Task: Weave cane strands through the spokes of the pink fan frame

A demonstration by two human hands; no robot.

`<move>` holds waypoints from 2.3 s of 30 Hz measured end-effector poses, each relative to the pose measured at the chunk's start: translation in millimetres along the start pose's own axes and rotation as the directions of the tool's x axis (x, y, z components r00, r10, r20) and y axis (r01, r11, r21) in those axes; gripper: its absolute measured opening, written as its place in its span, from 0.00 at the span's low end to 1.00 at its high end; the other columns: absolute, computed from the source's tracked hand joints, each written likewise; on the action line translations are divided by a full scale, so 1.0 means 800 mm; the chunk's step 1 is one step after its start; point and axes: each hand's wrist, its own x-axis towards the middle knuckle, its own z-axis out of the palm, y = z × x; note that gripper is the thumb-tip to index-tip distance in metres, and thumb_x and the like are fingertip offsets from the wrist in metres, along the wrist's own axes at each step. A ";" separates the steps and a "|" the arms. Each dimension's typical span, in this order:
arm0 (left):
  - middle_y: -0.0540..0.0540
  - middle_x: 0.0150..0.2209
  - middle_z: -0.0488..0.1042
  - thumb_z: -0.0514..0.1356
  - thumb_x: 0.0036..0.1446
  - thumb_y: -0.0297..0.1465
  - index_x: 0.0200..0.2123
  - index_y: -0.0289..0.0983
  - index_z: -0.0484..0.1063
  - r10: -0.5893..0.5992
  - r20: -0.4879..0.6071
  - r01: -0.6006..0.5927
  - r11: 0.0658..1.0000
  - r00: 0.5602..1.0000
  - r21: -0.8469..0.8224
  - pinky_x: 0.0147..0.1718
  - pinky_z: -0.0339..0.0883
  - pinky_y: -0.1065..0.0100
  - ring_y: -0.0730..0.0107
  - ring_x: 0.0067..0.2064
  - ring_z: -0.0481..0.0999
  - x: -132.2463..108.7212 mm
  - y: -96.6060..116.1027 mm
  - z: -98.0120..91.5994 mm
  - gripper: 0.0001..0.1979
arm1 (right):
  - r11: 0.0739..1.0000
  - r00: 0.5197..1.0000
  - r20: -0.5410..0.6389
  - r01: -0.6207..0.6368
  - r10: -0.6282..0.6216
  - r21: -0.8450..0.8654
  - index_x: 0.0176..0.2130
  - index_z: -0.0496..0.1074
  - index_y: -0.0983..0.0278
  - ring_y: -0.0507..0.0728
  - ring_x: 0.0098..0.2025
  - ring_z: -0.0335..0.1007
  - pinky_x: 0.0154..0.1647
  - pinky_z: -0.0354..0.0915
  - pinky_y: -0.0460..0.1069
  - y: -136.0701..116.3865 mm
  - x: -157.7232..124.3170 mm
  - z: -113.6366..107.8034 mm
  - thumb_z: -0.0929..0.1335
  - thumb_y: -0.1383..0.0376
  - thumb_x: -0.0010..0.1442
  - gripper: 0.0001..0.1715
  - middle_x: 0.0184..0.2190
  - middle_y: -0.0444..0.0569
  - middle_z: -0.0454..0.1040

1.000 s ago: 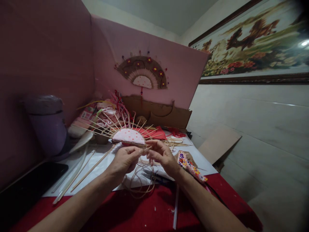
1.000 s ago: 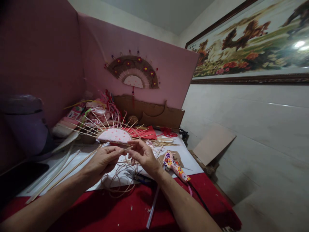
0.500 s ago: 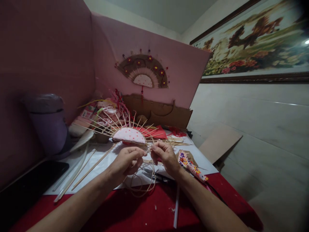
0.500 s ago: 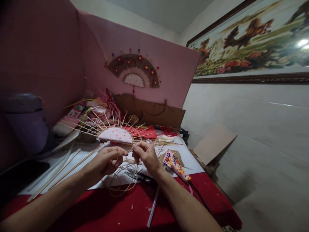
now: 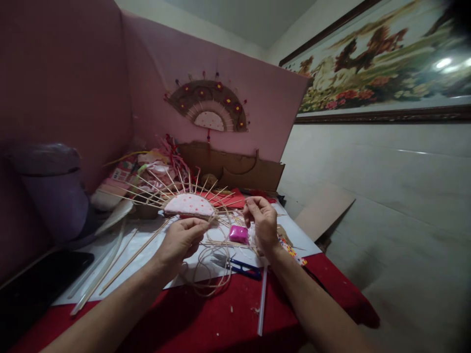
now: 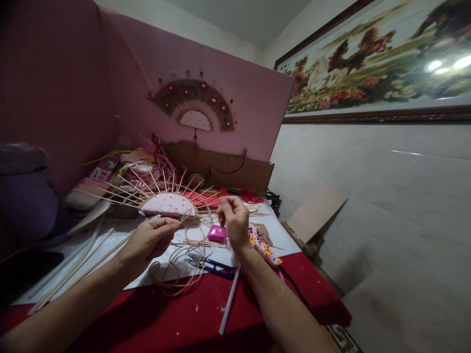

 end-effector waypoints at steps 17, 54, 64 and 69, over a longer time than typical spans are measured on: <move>0.54 0.14 0.64 0.66 0.45 0.40 0.21 0.33 0.68 0.195 -0.065 -0.194 0.981 0.979 0.022 0.13 0.38 0.78 0.86 0.13 0.52 0.000 0.011 -0.002 0.17 | 0.295 0.735 0.590 0.514 0.333 -0.806 0.39 0.72 0.66 0.59 0.40 0.67 0.37 0.60 0.51 -0.041 -0.085 -0.037 0.68 0.67 0.54 0.09 0.41 0.56 0.73; 0.44 0.25 0.76 0.66 0.46 0.37 0.26 0.32 0.71 0.174 0.113 -0.168 0.984 0.978 -0.057 0.15 0.56 0.74 0.77 0.18 0.69 -0.001 0.006 -0.004 0.13 | 0.902 0.907 0.364 -0.039 0.213 -0.430 0.32 0.65 0.62 0.51 0.24 0.53 0.23 0.51 0.45 -0.024 -0.066 0.020 0.63 0.53 0.61 0.16 0.22 0.41 0.60; 0.49 0.18 0.71 0.63 0.46 0.35 0.22 0.34 0.69 0.238 0.142 -0.249 0.966 0.961 0.064 0.14 0.54 0.73 0.77 0.15 0.65 -0.009 0.011 0.004 0.10 | 0.958 0.887 0.377 -0.204 0.268 -0.201 0.33 0.64 0.62 0.47 0.19 0.51 0.18 0.48 0.43 -0.019 -0.060 0.037 0.68 0.48 0.54 0.20 0.21 0.38 0.62; 0.51 0.15 0.68 0.62 0.48 0.35 0.21 0.34 0.69 0.254 0.159 -0.271 0.958 0.954 0.098 0.13 0.52 0.74 0.78 0.14 0.61 -0.008 0.009 0.005 0.11 | 0.950 0.882 0.356 -0.265 0.308 -0.164 0.29 0.62 0.62 0.46 0.17 0.50 0.16 0.46 0.43 -0.023 -0.061 0.039 0.67 0.44 0.52 0.25 0.18 0.37 0.60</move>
